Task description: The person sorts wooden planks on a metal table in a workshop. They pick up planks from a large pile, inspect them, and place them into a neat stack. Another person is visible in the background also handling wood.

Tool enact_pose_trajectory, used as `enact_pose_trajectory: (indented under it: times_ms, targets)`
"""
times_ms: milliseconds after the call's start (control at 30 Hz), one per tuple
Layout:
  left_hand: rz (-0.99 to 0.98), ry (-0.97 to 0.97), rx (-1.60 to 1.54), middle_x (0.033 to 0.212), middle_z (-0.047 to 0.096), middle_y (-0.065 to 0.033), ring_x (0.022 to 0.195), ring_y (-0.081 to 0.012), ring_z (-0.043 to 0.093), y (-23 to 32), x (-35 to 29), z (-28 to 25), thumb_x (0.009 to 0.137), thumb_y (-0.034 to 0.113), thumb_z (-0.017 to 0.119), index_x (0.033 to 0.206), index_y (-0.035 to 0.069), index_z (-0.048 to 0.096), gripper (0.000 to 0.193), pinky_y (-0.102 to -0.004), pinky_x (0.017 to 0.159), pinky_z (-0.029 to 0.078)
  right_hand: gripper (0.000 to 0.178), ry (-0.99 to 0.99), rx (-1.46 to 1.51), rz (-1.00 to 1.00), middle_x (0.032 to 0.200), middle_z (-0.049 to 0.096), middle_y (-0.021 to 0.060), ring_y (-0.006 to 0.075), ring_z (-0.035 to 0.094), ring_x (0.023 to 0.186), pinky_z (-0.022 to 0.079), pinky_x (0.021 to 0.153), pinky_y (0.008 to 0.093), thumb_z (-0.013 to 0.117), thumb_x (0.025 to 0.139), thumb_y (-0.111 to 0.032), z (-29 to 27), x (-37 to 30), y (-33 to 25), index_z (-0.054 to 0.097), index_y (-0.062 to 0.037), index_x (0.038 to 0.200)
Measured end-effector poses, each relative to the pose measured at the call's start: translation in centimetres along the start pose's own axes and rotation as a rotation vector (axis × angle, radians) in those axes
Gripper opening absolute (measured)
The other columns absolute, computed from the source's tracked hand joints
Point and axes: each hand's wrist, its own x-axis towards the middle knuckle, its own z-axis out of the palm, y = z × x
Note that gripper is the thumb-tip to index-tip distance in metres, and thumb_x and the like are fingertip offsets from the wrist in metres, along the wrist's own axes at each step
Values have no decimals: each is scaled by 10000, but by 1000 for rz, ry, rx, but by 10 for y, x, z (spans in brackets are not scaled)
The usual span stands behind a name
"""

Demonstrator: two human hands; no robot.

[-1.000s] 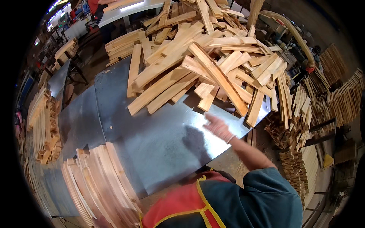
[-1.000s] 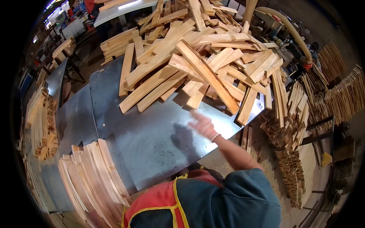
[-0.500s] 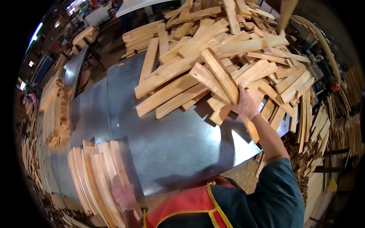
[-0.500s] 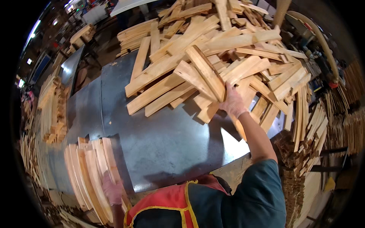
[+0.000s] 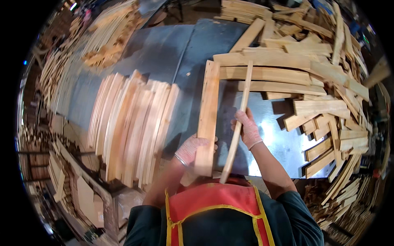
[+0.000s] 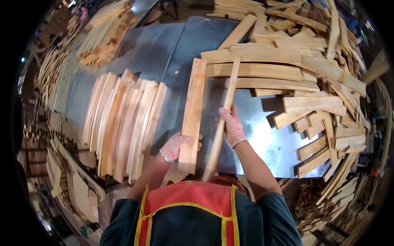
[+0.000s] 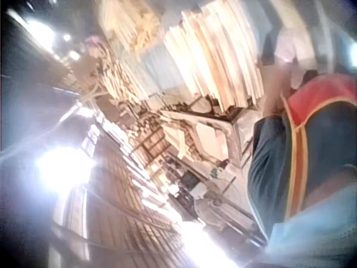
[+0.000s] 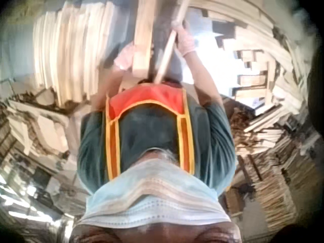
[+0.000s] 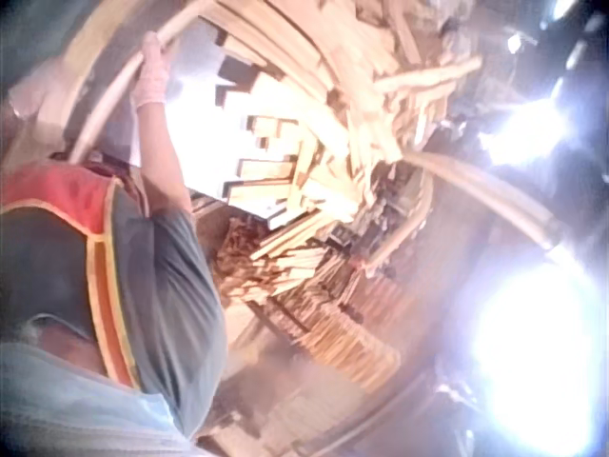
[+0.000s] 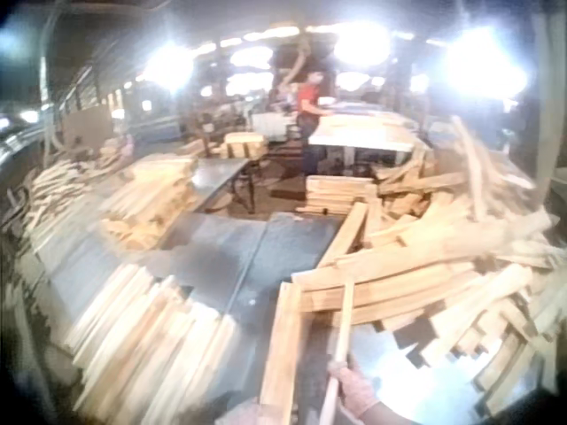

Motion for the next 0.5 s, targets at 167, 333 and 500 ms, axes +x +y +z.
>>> enact_pose_trajectory:
  times_ms: [167, 333, 500]
  targets:
    - [116, 84, -22, 1179, 713, -160, 973, -304, 736, 23, -64, -62, 817, 99, 748, 1331, -15, 593, 549, -416, 840, 618, 654, 57, -258, -107, 1161, 640, 55, 186, 626, 1035, 538, 913, 353, 806, 909, -228, -8, 7, 55, 500, -68, 1465]
    - [246, 228, 284, 1167, 717, -170, 1042, -316, 723, 19, -73, -81, 843, 142, 764, 1361, 11, 599, 560, -387, 922, 579, 605, -187, -25, 170, 1138, 669, 41, 248, 657, 1055, 548, 982, 400, 752, 932, -170, -3, -33, 83, 501, -87, 1477]
    - [131, 691, 1180, 1347, 614, -232, 1196, -430, 621, 32, -74, -33, 851, 364, 786, 1583, 83, 388, 879, -486, 1029, 503, 583, -190, -27, 154, 1292, 664, 57, 215, 661, 1134, 533, 1022, 361, 689, 923, -3, 2, -29, 124, 520, -55, 1478]
